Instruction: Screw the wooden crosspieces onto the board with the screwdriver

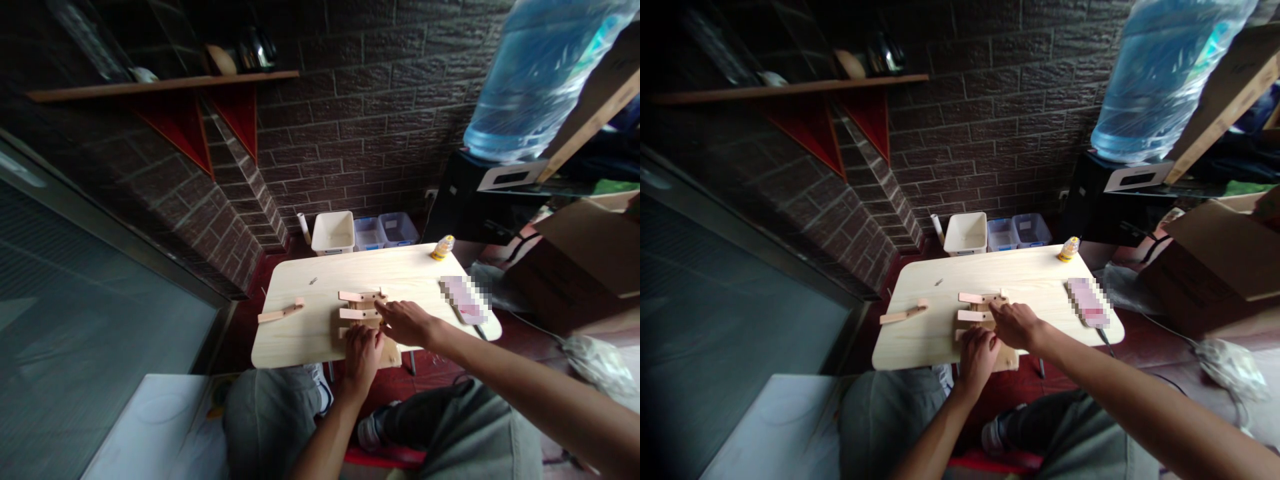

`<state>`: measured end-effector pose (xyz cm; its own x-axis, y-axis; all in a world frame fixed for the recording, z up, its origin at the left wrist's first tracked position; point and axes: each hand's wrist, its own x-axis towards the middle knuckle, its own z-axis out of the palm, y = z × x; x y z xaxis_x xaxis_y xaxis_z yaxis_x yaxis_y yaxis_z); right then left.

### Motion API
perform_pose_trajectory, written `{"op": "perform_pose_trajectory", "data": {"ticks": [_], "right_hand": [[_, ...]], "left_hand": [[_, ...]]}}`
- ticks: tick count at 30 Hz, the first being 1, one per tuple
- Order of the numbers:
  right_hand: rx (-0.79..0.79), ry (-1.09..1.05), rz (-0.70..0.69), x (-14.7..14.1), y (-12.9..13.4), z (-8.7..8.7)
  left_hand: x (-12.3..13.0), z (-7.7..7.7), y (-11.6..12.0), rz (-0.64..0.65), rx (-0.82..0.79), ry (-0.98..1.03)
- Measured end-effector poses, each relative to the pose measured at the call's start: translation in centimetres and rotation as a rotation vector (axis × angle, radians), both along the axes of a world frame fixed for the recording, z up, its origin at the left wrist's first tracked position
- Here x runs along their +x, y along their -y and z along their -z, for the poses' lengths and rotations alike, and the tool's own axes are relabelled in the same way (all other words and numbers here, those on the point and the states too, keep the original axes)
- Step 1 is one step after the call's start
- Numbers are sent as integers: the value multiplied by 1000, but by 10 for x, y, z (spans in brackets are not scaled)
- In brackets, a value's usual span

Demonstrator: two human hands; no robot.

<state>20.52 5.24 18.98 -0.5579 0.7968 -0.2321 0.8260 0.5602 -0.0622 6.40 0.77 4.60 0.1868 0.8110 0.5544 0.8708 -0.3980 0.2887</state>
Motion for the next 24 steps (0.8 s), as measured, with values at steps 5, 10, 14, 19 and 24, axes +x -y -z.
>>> {"op": "perform_pose_trajectory", "data": {"ticks": [5,10,14,19,24], "right_hand": [[-11,-2,-143,3,-3,1],[-27,24,-177,3,-8,6],[-26,25,-104,1,-10,10],[-47,24,-20,-1,-10,6],[-23,-20,-63,-3,-4,-1]], "left_hand": [[-1,1,-1,10,17,1],[-1,2,-2,10,4,-1],[0,-1,-1,4,-17,-3],[2,-3,0,-26,-22,0],[2,-2,0,-45,-8,-12]]}}
